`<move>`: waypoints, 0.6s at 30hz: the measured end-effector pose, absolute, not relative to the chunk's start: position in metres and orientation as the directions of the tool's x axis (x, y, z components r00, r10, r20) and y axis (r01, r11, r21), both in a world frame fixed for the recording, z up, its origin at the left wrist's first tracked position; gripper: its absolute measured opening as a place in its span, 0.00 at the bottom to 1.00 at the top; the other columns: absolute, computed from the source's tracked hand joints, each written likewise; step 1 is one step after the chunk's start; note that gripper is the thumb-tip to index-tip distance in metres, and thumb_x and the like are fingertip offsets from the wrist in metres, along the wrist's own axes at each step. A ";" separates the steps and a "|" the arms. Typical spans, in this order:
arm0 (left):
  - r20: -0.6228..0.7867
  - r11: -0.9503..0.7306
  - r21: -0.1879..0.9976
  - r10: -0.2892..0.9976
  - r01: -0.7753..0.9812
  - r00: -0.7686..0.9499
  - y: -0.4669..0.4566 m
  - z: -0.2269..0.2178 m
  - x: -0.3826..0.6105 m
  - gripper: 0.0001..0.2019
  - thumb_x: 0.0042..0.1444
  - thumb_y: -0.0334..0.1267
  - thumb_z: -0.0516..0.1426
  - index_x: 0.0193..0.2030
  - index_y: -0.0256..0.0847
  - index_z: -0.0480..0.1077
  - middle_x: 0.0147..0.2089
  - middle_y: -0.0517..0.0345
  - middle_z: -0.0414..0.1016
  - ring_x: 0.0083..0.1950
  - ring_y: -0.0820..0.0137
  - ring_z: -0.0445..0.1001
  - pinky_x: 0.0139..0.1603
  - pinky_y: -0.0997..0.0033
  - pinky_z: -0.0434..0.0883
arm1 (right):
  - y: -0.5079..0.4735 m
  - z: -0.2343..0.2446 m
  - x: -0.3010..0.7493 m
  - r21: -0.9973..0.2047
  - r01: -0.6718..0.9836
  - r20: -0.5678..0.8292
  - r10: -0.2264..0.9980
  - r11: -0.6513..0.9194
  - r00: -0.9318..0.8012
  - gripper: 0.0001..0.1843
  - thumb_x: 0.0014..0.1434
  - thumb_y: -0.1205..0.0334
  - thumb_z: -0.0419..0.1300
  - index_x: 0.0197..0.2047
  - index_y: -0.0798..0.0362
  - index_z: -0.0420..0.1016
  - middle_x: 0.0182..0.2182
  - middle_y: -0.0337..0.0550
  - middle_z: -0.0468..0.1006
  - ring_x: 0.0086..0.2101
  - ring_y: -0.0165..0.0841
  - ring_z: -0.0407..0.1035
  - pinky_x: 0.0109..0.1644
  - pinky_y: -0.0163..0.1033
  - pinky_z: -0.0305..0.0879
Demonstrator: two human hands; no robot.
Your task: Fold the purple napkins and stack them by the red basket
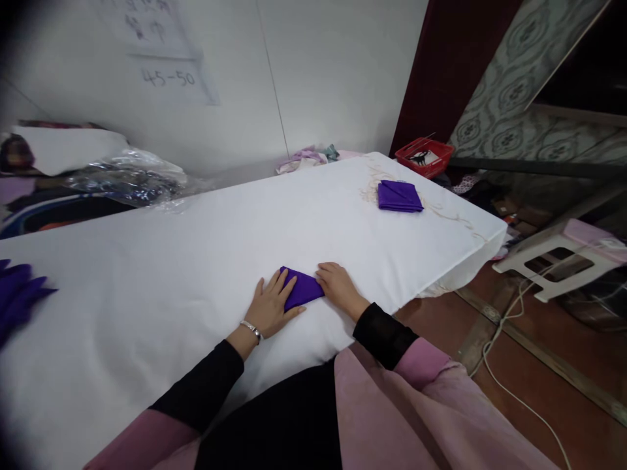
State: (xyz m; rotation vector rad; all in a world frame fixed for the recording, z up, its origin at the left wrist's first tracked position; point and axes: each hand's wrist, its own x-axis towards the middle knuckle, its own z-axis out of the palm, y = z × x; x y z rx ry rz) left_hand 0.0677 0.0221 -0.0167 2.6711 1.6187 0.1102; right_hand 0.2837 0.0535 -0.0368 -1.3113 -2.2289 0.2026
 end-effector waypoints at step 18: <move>0.085 -0.483 0.050 0.874 0.874 0.478 0.024 -0.019 0.067 0.38 0.56 0.64 0.40 0.66 0.40 0.52 0.69 0.41 0.49 0.69 0.52 0.45 0.62 0.37 0.49 | 0.014 -0.005 0.311 -0.593 0.668 0.435 0.877 0.450 -0.203 0.20 0.64 0.62 0.49 0.58 0.50 0.66 0.57 0.48 0.68 0.58 0.37 0.59 0.61 0.50 0.57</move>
